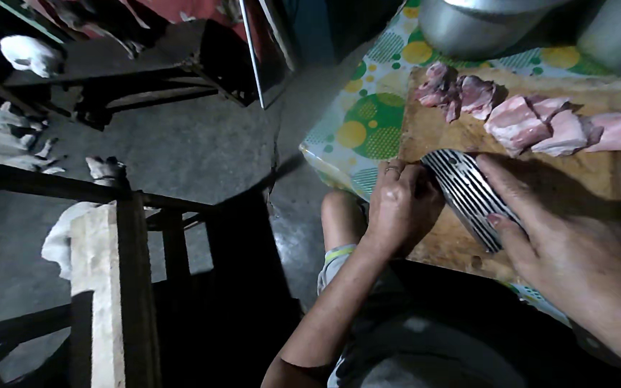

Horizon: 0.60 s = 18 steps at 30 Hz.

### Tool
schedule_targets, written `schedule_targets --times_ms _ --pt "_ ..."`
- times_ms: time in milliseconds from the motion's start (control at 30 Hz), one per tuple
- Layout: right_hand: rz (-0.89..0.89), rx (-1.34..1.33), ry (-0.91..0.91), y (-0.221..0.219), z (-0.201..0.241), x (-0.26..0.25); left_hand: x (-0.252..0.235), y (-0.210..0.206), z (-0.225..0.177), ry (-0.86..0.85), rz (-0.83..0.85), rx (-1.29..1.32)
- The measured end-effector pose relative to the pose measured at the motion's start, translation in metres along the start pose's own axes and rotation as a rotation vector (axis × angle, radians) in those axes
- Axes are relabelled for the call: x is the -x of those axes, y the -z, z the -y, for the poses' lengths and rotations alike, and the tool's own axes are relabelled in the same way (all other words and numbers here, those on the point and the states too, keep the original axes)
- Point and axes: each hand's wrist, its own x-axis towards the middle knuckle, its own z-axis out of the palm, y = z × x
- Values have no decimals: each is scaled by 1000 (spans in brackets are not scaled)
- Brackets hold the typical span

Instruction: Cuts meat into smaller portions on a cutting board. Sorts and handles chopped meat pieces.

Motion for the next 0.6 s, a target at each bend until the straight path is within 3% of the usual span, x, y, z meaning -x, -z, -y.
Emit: schedule_targets --times_ms 133,267,367,600 --pt "-18 44 28 -7 11 -15 -2 1 1 4 56 0" --pt "87 -3 -45 -15 17 -66 -3 4 -3 -2 77 14" --pt "65 -51 -26 -23 16 -89 -2 5 -3 -12 73 34" --pt "37 -108 9 -10 -16 -11 -1 4 -5 62 9 8"
